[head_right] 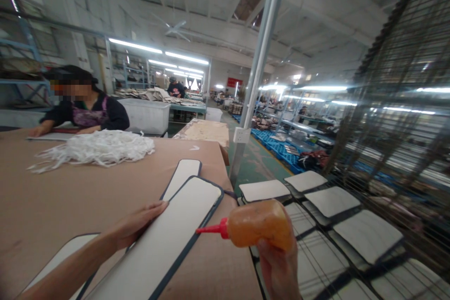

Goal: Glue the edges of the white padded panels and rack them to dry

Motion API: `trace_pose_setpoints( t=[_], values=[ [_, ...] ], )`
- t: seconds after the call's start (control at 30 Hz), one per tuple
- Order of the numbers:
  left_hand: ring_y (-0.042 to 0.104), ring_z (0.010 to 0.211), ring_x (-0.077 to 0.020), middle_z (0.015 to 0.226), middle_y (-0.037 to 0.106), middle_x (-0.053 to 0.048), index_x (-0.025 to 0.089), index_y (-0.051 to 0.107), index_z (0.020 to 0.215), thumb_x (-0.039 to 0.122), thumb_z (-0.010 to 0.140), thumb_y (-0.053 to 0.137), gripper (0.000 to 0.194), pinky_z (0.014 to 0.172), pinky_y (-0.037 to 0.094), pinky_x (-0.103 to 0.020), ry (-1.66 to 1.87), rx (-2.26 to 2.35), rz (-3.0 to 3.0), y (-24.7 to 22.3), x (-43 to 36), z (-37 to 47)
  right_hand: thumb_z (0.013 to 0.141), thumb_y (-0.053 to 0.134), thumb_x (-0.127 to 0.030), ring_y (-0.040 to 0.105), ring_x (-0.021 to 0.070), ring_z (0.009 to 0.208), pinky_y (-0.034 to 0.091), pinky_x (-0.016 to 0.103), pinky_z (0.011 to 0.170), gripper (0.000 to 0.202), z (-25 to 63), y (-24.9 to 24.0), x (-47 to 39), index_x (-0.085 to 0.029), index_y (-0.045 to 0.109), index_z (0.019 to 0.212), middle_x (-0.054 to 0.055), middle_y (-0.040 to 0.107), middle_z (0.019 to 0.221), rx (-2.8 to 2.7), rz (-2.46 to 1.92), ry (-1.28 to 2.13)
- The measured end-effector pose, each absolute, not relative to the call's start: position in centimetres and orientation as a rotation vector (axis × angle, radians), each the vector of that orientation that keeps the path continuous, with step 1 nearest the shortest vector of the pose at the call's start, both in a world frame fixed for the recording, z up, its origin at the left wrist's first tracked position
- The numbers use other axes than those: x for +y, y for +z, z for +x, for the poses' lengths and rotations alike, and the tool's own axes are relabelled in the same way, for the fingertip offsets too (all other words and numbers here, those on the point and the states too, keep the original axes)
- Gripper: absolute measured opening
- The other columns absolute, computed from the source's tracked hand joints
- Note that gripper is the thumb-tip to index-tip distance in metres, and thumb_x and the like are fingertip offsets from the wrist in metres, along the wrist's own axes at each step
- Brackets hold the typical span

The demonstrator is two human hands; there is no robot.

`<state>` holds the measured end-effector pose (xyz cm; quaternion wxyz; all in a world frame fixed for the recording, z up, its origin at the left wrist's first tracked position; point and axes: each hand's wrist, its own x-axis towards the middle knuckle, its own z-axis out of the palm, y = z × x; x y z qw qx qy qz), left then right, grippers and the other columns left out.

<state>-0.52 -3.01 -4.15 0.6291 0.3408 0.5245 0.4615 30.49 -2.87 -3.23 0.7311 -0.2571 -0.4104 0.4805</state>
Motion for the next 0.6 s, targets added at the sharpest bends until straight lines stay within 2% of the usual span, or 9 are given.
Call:
trace_pose_setpoints(
  t=[0.13, 0.33, 0.5, 0.6],
  values=[
    [0.058, 0.055, -0.0129, 0.059, 0.066, 0.002, 0.018, 0.058, 0.073, 0.059, 0.045, 0.081, 0.055, 0.051, 0.044, -0.021, 1.075, 1.194, 0.763, -4.1, -2.9, -0.6, 0.062, 0.08, -0.019, 0.068, 0.024, 0.088, 0.057, 0.037, 0.077, 0.058, 30.5, -3.8, -2.7, -0.031, 0.062, 0.116, 0.003, 0.072, 0.105, -0.942, -0.553, 1.04],
    [0.061, 0.057, -0.0145, 0.058, 0.065, 0.002, 0.018, 0.058, 0.073, 0.058, 0.046, 0.081, 0.054, 0.052, 0.045, -0.022, 1.091, 1.204, 0.752, -4.3, -2.3, -0.8, 0.064, 0.078, -0.017, 0.069, 0.0211, 0.085, 0.057, 0.035, 0.078, 0.058, 30.0, -3.9, -2.9, -0.032, 0.061, 0.117, 0.001, 0.074, 0.101, -0.894, -0.524, 1.112],
    [0.062, 0.058, -0.0154, 0.063, 0.069, 0.0, 0.017, 0.06, 0.077, 0.057, 0.05, 0.08, 0.052, 0.053, 0.046, -0.023, 1.101, 1.205, 0.766, -4.2, -1.8, -1.0, 0.06, 0.081, -0.015, 0.07, 0.0245, 0.082, 0.058, 0.042, 0.076, 0.059, 29.9, -4.1, -2.7, -0.029, 0.063, 0.115, 0.004, 0.074, 0.095, -0.901, -0.508, 1.13],
    [0.063, 0.059, -0.016, 0.065, 0.069, 0.0, 0.018, 0.061, 0.079, 0.056, 0.052, 0.08, 0.05, 0.054, 0.046, -0.024, 1.103, 1.2, 0.765, -4.3, -1.5, -1.1, 0.06, 0.081, -0.016, 0.069, 0.0229, 0.082, 0.058, 0.038, 0.076, 0.063, 29.5, -3.8, -3.1, -0.03, 0.061, 0.118, 0.003, 0.074, 0.096, -0.864, -0.521, 1.151]
  ],
)
